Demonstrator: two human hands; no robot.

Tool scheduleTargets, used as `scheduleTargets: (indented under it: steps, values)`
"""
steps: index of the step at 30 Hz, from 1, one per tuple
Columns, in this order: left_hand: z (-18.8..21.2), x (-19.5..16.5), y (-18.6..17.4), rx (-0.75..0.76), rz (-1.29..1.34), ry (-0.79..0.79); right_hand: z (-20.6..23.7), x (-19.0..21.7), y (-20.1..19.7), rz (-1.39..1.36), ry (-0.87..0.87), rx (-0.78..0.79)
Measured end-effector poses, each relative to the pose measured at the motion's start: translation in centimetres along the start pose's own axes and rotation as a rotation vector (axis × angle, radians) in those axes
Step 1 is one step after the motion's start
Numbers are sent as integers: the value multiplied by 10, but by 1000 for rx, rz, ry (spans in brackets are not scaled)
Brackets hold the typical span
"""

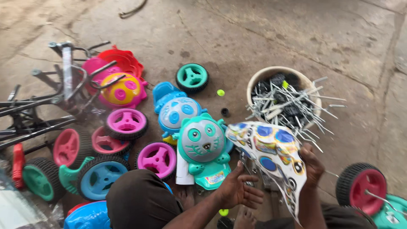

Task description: The person applies decorative stickers to a teal cat-shaped plastic toy part. They peel stickers from a sheet and press them onto the face and body of the toy, smoothing them down by hand.

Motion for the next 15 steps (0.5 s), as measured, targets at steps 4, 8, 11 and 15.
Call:
scheduleTargets:
  steps: [4, 8, 11, 15]
  values:
    - [-25, -1, 3, 25, -6, 97, -2, -3, 2, 320, -213, -38]
    - [-34, -11, -10, -62, 10, 141, -6, -3, 10, 287, -97, 9]
    - [-29, -20, -25, -262, -22, 143, -1, 1, 6, 323, -75, 60]
    - [-22, -73, -27, -294, 110, 552, -15, -7, -11, 359, 0, 67]
Point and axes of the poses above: each hand's wrist, its own z-axis away from the middle knuckle, its own y-axis out of the palm, x = y × z, the point moved 6 cm from there along -z, towards the middle knuckle, and after that the axes turned 6 degrees about z, right-handed, at the moved point
